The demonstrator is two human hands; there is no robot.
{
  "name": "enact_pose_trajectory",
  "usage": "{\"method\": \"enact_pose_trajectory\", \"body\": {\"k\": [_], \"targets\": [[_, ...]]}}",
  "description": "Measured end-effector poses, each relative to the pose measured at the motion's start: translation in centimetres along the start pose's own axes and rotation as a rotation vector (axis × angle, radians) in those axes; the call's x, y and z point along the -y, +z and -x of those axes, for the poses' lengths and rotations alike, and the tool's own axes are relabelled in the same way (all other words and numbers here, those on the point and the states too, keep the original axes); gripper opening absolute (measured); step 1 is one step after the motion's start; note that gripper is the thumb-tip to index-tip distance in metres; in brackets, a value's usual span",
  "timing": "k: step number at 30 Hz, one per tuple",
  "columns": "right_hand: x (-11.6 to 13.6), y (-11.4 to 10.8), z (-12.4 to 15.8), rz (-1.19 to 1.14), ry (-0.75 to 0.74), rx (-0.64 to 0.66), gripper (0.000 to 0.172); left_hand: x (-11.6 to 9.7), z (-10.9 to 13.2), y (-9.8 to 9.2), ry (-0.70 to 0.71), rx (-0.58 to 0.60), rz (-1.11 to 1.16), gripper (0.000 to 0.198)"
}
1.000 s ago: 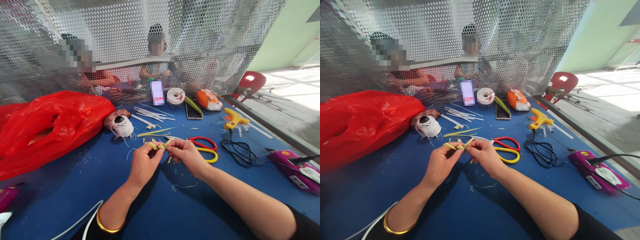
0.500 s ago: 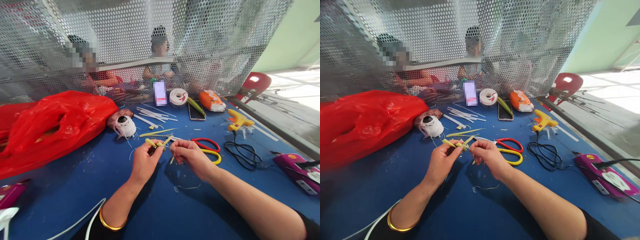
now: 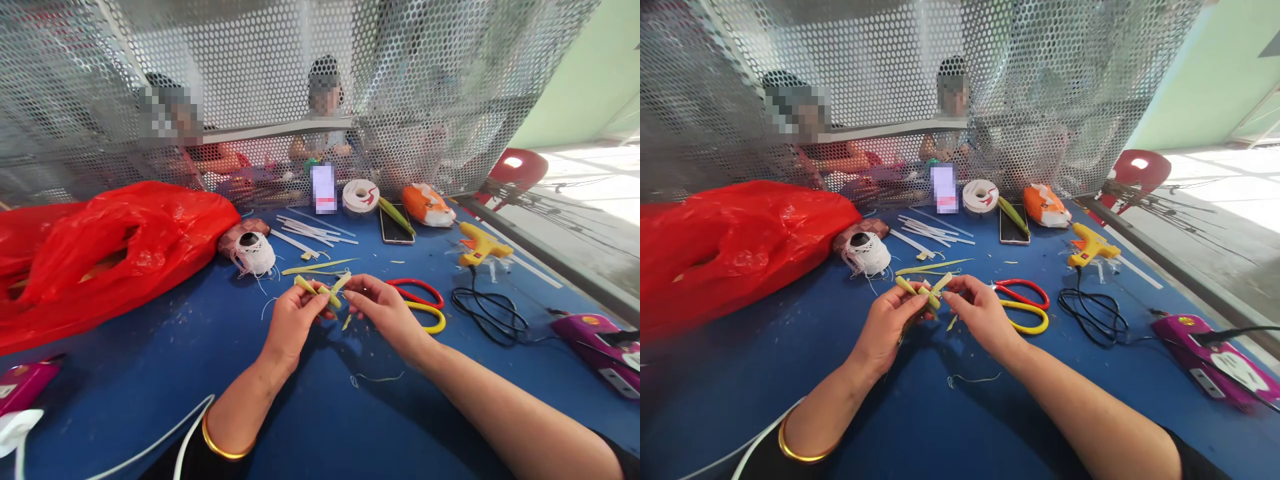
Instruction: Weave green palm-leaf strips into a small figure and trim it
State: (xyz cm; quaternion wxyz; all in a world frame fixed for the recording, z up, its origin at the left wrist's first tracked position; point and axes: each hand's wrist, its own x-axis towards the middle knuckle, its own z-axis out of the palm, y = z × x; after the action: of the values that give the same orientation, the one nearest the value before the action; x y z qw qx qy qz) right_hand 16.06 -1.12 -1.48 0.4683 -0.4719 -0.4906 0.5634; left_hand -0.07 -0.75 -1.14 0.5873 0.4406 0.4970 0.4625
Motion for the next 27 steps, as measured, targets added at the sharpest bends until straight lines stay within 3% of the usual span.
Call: {"method": "enact_pose_trajectory", "body": {"k": [4, 13, 16, 20, 23, 27], "targets": [[-0.21, -0.02, -0.11, -0.039, 0.012, 0.097, 0.026, 0.09, 0.17, 0.21, -0.143, 0.030, 0.073, 0.023], [-0.55, -0.09, -0.25, 0.062, -0.028, 0.020, 0.024, 0.34, 0.05, 0.13, -0.178, 0.034, 0.081, 0.026], [-0.32, -0.16, -0.15, 0.103, -0.033, -0.005, 0.023, 0.20, -0.05, 0.12, -0.041, -0.026, -0.053, 0.022], [-0.44, 0.01, -0.06, 0.090, -0.082, -0.004, 0.020, 0.20, 0.12, 0.25, 0.315, -0.102, -0.424, 0.013], [-0.73, 0.21, -0.06, 0.071, -0.078, -0.038, 0.021, 0.62, 0.34, 0.35, 0.542, -0.095, -0.602, 0.014], [-0.69, 0.36, -0.03, 0.024, -0.033, -0.086, 0.023, 1.00, 0.41, 0.35, 0.589, -0.059, -0.630, 0.015]]}}
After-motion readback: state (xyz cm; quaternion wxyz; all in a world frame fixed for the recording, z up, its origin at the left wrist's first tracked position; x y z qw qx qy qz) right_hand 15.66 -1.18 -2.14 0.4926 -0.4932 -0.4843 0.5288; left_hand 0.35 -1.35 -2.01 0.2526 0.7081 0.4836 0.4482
